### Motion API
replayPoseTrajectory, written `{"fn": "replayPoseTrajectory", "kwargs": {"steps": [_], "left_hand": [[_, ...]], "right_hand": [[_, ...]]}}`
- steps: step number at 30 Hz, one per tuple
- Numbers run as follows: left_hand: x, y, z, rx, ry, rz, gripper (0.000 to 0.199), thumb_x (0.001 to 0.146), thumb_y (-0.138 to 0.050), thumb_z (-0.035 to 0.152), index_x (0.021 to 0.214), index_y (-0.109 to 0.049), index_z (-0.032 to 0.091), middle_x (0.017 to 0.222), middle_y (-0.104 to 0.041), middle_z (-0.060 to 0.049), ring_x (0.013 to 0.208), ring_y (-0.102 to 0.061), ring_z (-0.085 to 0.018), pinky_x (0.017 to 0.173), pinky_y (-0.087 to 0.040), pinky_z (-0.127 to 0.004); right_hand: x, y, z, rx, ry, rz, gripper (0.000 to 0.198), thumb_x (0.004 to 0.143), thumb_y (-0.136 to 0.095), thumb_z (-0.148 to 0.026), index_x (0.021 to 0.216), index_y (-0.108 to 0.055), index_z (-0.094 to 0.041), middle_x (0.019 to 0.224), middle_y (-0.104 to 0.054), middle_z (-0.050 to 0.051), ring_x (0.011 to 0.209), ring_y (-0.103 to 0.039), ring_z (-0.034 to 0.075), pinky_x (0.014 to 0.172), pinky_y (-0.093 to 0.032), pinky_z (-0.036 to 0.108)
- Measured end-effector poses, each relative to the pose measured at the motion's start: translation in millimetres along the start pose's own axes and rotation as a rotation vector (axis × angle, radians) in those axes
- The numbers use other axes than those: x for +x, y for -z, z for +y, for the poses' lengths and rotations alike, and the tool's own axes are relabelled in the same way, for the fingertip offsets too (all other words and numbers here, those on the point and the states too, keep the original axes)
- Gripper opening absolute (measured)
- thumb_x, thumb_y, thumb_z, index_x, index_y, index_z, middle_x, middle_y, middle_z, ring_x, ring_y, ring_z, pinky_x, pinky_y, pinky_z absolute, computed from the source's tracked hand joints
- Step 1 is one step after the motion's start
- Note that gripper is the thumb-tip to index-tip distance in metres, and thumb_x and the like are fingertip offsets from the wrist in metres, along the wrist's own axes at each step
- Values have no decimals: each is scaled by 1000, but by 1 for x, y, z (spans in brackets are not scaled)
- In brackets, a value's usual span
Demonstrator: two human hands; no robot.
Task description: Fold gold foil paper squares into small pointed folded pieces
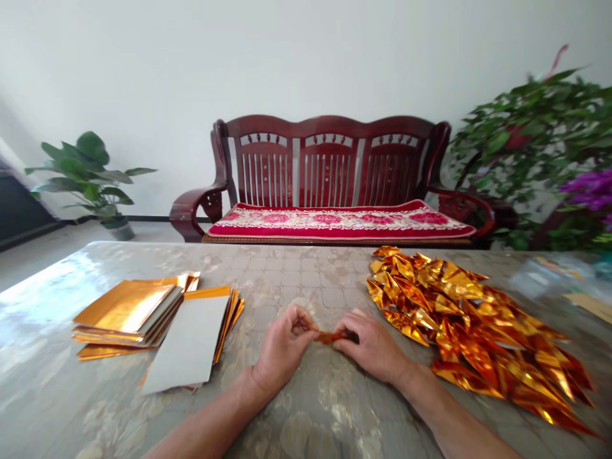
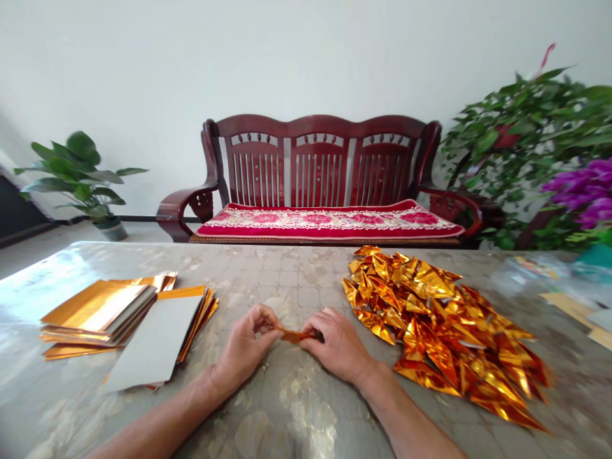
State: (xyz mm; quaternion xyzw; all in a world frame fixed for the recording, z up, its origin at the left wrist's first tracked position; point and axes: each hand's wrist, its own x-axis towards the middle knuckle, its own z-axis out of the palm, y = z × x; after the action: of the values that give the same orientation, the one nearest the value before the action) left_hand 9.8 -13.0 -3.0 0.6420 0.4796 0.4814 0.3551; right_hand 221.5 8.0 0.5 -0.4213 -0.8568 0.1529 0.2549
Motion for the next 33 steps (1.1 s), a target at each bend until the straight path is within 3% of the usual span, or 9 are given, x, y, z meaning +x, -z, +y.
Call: {"fn": "replayPoseTrajectory", "kwargs": {"steps": [7,14,17,26,33], "left_hand": [[-1,3,-4,-68,-79,63,9,76,-67,16,84,-63,18,77,-69,0,71,-63,-13,70,-50,-24],[1,3,-8,66,-30,-90,6,77,-69,21,81,-74,20,79,-73,-1,76,-66,-16,71,-50,-25],[2,2,-7,82,-25,-123,9,79,-66,20,80,-75,22,81,-74,-1,79,-67,-17,75,-50,-26],[1,3,-8,-7,89,-62,13,77,-65,23,79,-77,21,78,-77,-1,75,-69,-19,72,-53,-26],[5,2,-11,-152,212,-20,14,70,-69,29,76,-77,20,67,-73,-1,54,-60,-14,55,-50,-23]], "right_hand": [[-1,0,-5,-8,127,152,16,83,-68,-12,71,-62,-21,69,-58,-1,74,-51,17,67,-37,30],[-1,4,-11,-64,215,282,20,85,-59,-8,70,-60,-21,67,-56,1,69,-49,17,62,-36,29],[-1,3,-12,-27,195,302,19,85,-60,-10,70,-62,-21,67,-58,0,69,-51,16,62,-37,29],[1,3,-16,252,60,354,8,79,-74,-16,76,-71,-24,70,-65,-1,72,-59,16,68,-45,29],[1,6,-19,361,78,357,4,82,-74,-26,85,-76,-24,74,-69,2,72,-62,17,67,-49,29]]}}
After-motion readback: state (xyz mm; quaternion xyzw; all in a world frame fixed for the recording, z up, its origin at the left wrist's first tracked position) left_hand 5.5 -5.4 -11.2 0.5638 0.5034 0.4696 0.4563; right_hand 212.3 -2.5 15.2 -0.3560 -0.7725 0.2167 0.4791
